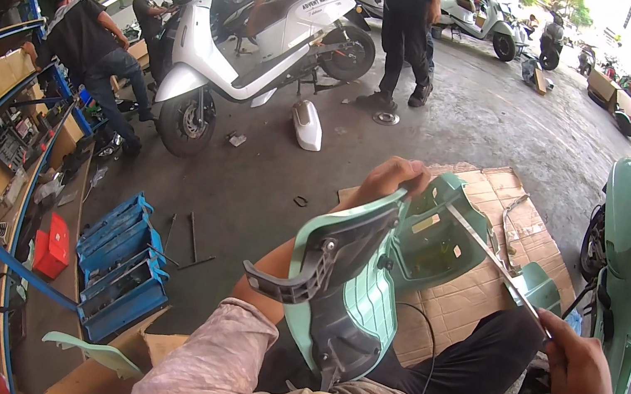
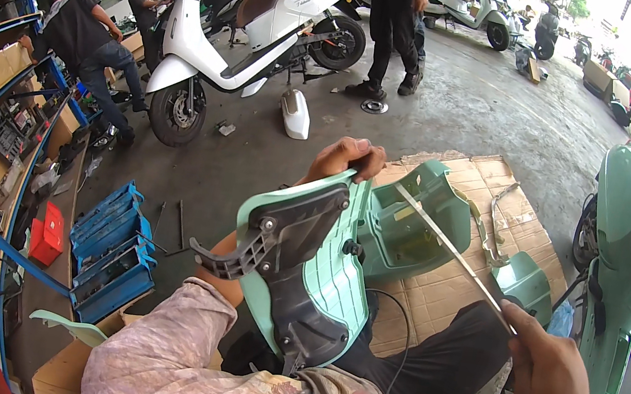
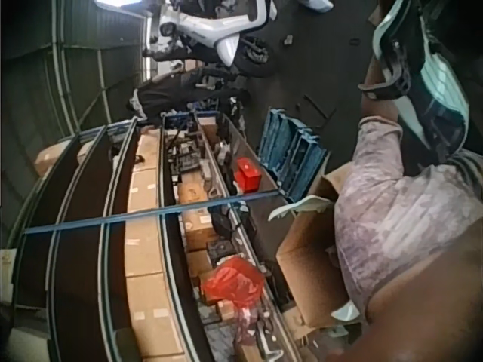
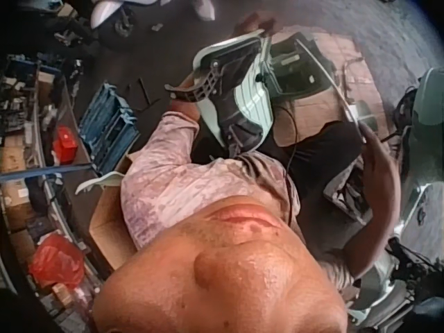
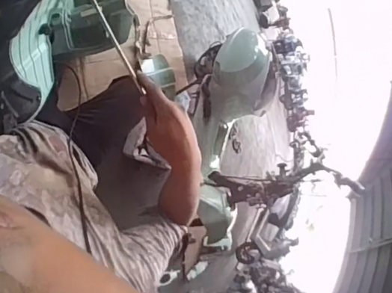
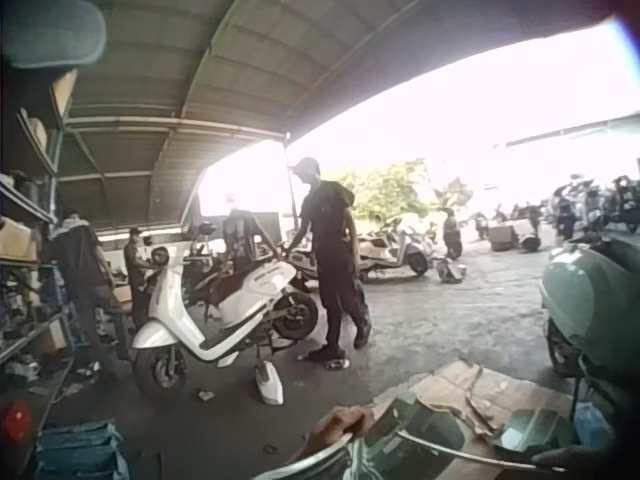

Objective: The person attaches plastic panels to a scooter body by hand and using a screwdriver. The person places a black plastic trim onto a green scooter floorboard panel, secures it with screws, and then inserts small black components into a larger green front fairing panel.

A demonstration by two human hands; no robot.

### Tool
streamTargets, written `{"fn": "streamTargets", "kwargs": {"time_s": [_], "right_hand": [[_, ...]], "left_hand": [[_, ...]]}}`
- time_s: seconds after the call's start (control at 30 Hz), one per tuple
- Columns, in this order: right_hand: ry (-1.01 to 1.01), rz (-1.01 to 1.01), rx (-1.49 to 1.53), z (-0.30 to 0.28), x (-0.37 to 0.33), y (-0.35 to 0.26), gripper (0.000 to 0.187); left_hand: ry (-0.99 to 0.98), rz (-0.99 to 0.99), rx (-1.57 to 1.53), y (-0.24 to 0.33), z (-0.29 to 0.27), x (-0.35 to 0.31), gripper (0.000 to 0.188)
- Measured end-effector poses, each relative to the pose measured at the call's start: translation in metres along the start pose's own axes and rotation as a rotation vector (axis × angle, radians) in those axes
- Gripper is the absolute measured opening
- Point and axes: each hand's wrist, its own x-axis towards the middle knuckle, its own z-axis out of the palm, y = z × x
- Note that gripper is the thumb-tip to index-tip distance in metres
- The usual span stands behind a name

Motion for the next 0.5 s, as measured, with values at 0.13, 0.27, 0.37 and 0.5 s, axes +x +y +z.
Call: {"fn": "streamTargets", "kwargs": {"time_s": [0.13, 0.27, 0.37, 0.5], "right_hand": [[0.415, 0.312, 0.581, 0.059, -0.062, 0.110, 0.034], [0.612, 0.683, 0.661, 0.196, -0.095, 0.232, 0.038], [0.647, 0.667, 0.145, 0.374, -0.170, 0.343, 0.036], [0.119, 1.102, 0.511, 0.472, -0.208, 0.328, 0.036]], "left_hand": [[0.027, 0.055, -0.132, -0.023, -0.027, 0.006, 0.051], [0.139, 0.027, -0.097, -0.040, -0.061, -0.007, 0.050], [0.102, 0.030, -0.131, -0.053, -0.068, 0.003, 0.051], [0.067, 0.029, -0.153, -0.055, -0.072, 0.004, 0.051]]}}
